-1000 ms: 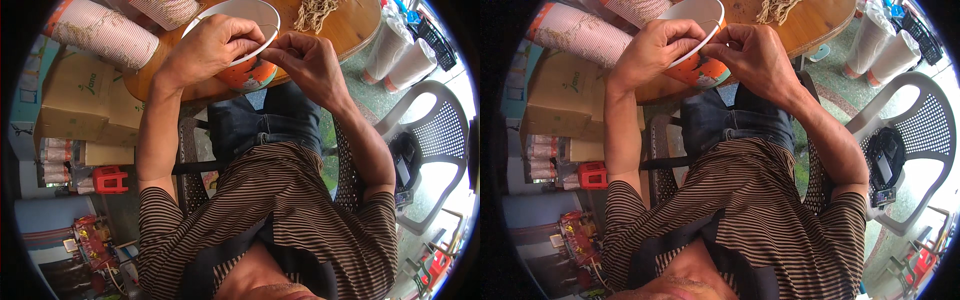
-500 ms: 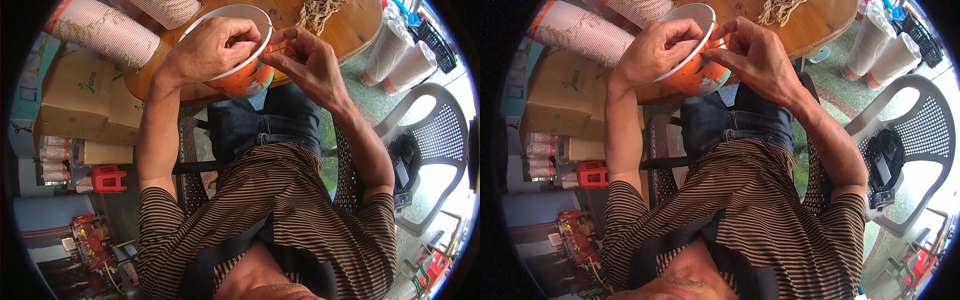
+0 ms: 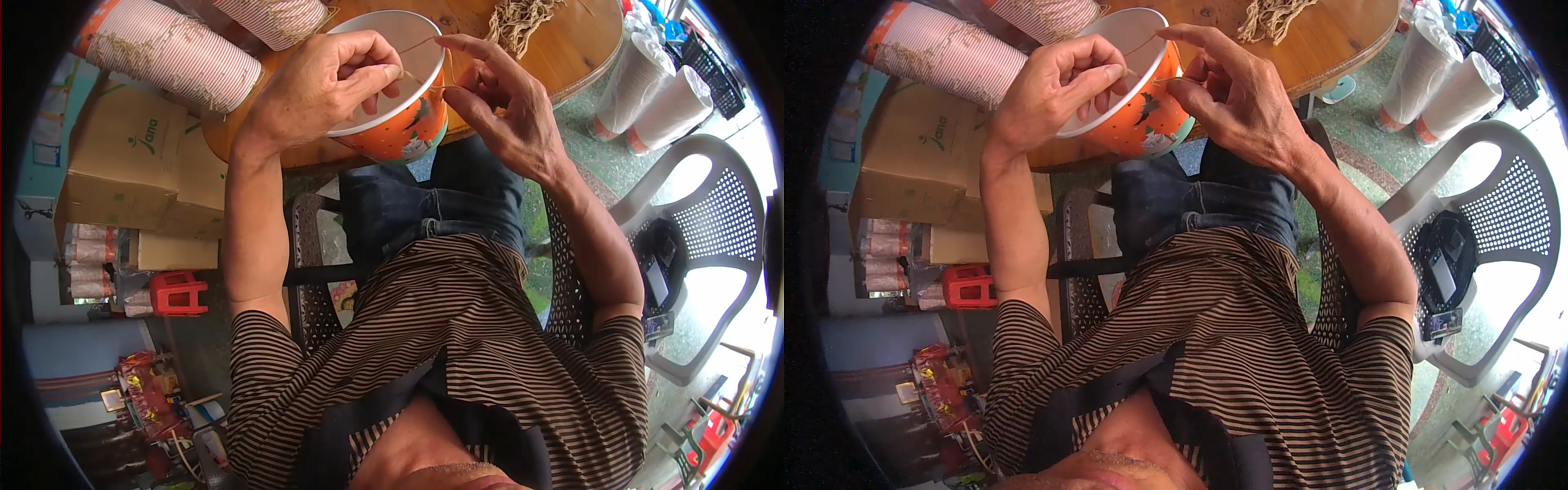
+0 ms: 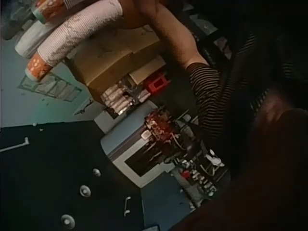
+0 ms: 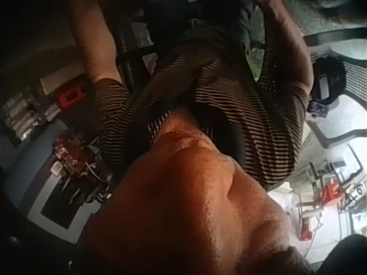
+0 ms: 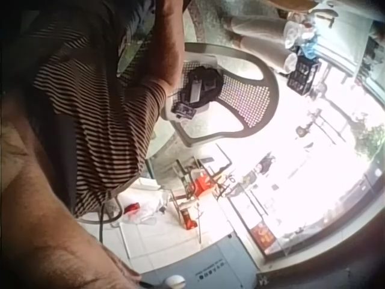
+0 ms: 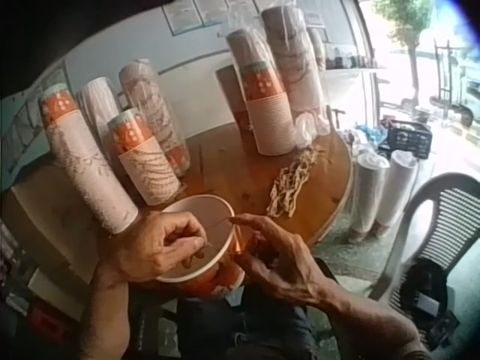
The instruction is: Attaching string handles to paper buckets by threading twine through pre-punched holes and securing them.
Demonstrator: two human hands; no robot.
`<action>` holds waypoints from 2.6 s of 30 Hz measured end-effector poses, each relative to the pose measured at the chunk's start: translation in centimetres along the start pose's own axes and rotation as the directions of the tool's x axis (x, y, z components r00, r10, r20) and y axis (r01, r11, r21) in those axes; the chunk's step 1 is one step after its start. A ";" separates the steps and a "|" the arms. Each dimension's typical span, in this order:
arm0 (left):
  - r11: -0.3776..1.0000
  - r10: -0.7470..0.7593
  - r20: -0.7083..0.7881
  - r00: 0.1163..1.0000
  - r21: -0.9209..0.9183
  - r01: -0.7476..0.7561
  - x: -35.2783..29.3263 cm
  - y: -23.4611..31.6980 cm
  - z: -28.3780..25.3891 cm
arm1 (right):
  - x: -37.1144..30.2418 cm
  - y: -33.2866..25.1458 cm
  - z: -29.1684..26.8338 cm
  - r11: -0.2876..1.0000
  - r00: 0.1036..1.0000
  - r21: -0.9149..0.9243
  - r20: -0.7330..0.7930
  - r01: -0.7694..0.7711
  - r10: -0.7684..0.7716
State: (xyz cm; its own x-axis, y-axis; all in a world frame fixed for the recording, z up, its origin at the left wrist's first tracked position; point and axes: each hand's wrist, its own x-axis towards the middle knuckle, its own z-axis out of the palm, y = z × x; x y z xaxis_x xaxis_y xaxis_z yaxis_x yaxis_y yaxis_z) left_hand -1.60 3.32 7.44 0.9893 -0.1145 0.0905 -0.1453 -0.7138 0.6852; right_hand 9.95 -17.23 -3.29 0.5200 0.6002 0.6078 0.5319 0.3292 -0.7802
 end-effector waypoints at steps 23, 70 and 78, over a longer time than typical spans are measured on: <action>0.995 0.025 -0.035 0.999 0.093 -0.022 0.5 0.5 1.3 | 0.5 -0.6 0.1 0.995 1.000 -0.100 0.006 -0.006 0.006; 0.977 -0.010 -0.446 0.895 -0.196 -0.087 -1.5 2.4 2.9 | 1.7 -3.0 2.3 0.992 0.994 0.065 -0.005 -0.106 0.106; 0.955 0.260 -0.546 0.796 0.024 -0.295 -3.0 1.2 5.3 | 1.7 -1.9 0.7 0.996 0.998 0.083 0.063 -0.024 0.018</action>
State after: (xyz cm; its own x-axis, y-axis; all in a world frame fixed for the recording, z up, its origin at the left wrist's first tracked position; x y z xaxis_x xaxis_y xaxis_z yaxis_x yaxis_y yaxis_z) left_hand -4.81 -0.86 4.17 0.7578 0.1008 0.6446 -0.4310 -0.6643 0.6106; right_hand 9.36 -16.32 -0.89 0.4864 0.6511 0.5826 0.4619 0.3744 -0.8040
